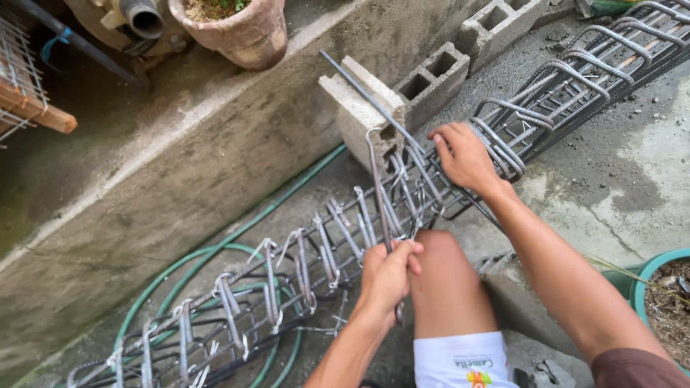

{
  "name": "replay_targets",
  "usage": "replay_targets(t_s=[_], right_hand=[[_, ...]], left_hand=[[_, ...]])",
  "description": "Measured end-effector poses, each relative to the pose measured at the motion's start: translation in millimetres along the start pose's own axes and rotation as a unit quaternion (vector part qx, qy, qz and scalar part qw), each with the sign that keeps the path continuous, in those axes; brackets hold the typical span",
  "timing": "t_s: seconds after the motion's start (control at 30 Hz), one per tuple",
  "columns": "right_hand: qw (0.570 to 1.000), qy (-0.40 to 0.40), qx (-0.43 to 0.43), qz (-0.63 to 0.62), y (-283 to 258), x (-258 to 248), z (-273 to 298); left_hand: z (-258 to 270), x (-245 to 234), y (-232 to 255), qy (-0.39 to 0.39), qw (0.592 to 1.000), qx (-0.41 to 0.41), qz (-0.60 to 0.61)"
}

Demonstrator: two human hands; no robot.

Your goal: Tying wire around rebar intersections using a manual hook tool to secure a reinforcement cage

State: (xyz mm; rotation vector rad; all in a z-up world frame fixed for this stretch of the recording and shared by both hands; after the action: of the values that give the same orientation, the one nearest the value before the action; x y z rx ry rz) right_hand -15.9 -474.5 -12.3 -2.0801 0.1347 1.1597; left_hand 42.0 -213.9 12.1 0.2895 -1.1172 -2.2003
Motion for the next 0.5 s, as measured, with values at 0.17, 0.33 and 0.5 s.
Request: replay_targets(t_s=[0.17, 0.33, 0.5], right_hand=[[0.999, 0.019, -0.021, -0.021, 14.2, 4.1, 0.2], [0.999, 0.014, -0.031, -0.042, 11.2, 3.0, -2.5], [0.999, -0.006, -0.04, -0.013, 10.3, 6.0, -2.8]], left_hand=[[-39.4, 10.6, -1.1, -0.003, 0.995, 0.076, -0.066], [-59.2, 19.5, -21.8, 0.005, 0.989, 0.103, -0.107], [-54.9, 27.6, -16.2, 0.048, 0.975, 0.125, -0.177]])
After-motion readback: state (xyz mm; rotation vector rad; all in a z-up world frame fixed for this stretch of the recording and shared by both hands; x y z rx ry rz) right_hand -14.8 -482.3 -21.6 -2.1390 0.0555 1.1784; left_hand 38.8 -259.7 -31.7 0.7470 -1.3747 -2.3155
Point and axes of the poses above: each hand's wrist, its own z-axis away from the middle knuckle, its own x-axis out of the palm, y = z × x, the point moved 4 cm from there along -z, towards the middle knuckle, and after that the axes turned 2 degrees about x, right-handed, at the moved point
